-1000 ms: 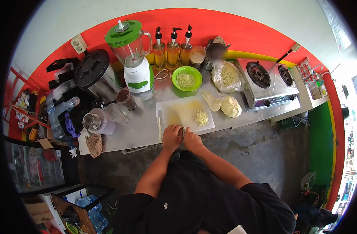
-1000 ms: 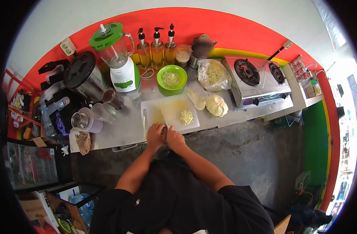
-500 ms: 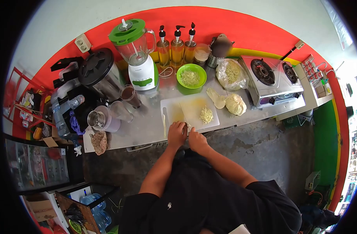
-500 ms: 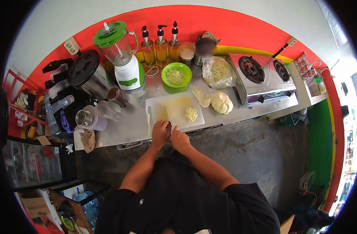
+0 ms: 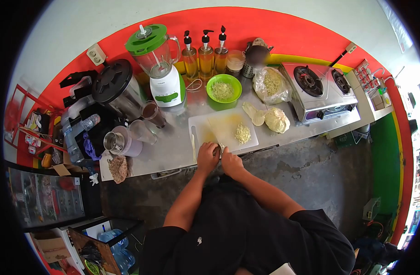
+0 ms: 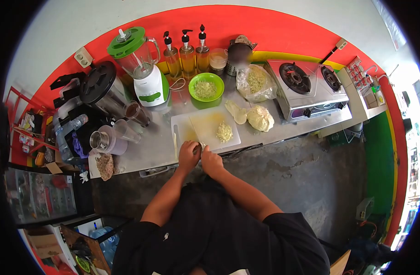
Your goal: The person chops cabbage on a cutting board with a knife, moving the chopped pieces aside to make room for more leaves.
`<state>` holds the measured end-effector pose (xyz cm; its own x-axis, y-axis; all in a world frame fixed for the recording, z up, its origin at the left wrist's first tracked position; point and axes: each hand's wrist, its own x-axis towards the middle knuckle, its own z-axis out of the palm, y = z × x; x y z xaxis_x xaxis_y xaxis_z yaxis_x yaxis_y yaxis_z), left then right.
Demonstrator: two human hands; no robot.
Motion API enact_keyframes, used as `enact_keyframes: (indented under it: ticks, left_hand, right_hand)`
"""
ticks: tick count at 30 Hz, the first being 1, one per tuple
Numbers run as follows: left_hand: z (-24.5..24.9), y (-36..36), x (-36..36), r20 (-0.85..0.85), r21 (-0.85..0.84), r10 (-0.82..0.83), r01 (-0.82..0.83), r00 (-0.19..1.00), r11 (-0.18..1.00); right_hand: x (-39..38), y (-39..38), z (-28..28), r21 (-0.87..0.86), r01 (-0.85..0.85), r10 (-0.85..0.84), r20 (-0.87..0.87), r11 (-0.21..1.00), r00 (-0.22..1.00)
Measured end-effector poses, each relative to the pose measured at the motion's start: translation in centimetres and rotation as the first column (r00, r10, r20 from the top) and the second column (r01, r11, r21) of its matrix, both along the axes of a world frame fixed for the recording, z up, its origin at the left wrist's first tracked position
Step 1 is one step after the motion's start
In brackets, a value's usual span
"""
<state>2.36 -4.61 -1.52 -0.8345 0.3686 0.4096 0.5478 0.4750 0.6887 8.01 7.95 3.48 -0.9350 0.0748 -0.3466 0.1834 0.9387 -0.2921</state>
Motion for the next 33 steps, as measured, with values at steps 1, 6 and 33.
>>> enact_keyframes:
  ticks: [1,6,33]
  left_hand:
    - [0.2,0.0,0.0,0.0,-0.002,0.001,-0.001,1.0,1.0]
    - [0.3,-0.2,0.1,0.02,0.042,-0.014,0.014,1.0,0.999]
    - [0.7,-1.2,-0.1,-0.065,0.069,-0.101,0.105,0.993,0.992]
  right_hand:
    - [-0.3,0.1,-0.1,0.016,-0.029,0.03,-0.025,0.999,0.999]
    - [0.7,-0.2,0.4,0.039,-0.028,0.029,-0.027,0.999,0.999]
    - [-0.7,-0.1,-0.4,-0.021,-0.021,0.019,-0.076,1.0,0.997]
